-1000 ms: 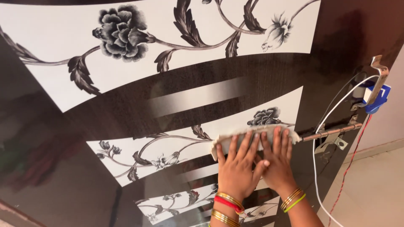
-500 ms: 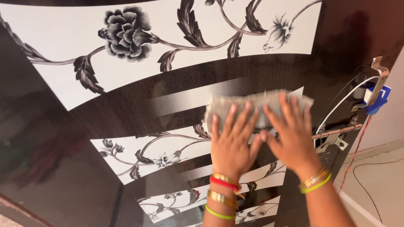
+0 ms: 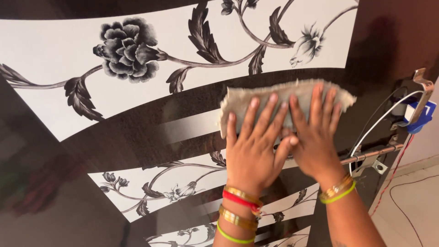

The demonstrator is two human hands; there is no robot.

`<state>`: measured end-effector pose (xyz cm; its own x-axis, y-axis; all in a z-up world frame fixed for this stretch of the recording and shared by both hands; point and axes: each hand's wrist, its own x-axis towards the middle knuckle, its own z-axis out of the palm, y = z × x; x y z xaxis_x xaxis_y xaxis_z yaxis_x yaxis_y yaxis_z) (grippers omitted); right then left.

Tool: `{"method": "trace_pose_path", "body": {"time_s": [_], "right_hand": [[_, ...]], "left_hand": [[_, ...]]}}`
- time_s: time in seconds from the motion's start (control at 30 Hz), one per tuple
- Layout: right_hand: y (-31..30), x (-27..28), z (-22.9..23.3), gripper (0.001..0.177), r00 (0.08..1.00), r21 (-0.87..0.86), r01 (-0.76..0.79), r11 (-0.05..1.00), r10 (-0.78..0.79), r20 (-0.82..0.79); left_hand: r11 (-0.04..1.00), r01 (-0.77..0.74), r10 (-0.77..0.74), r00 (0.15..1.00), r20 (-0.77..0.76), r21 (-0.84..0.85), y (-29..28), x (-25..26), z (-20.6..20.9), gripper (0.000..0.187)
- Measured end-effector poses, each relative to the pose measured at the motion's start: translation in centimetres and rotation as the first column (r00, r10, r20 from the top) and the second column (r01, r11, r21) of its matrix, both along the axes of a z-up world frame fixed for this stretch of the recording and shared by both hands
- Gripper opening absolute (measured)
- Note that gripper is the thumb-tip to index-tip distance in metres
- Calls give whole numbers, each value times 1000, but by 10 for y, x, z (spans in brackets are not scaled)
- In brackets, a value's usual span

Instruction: The person wipes a glossy black surface with a floral pattern using a cloth. They repeatedly rub the same area with both hands, focusing on a central section of the surface throughout the clip.

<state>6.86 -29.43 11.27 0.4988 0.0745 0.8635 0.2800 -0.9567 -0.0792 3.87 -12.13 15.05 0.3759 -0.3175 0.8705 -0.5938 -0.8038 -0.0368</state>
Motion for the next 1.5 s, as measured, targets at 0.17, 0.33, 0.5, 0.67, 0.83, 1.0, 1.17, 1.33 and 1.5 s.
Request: {"method": "trace_pose_path", "body": {"time_s": [0.17,0.33,0.5,0.67,0.83,1.0,1.17,1.33,1.5], "right_hand": [[0,-4,-91,71,997,17,-29,999,31,-70],[6,-13,-153,71,994,20,-31,999,33,-109],[24,-40,-150,72,992,22,-74,997,76,-101],[39,-46,-58,64,989,-34,-145,989,144,-30],[57,-37,58,60,984,-127,-176,976,179,12],[87,-26,120,70,990,-228,-135,964,140,6],[92,-19,104,70,991,-255,-119,959,131,30],[94,-10,40,74,989,-260,-130,957,144,34],[92,-8,-53,75,986,-276,-145,950,163,43]], "left_hand": [[996,19,-10,995,-98,92,14,-5,-63,61],[991,36,-9,978,-210,128,21,-14,-123,62],[971,-15,49,989,-138,240,42,-26,-133,63],[958,-162,158,987,35,235,64,-27,-66,61],[964,-234,204,956,212,127,86,-17,31,47],[873,-370,227,886,405,319,113,-7,99,53],[866,-204,112,969,220,456,141,-3,95,75],[817,-221,160,974,159,533,149,-4,44,81],[731,-192,184,979,82,655,155,-3,-26,79]]}}
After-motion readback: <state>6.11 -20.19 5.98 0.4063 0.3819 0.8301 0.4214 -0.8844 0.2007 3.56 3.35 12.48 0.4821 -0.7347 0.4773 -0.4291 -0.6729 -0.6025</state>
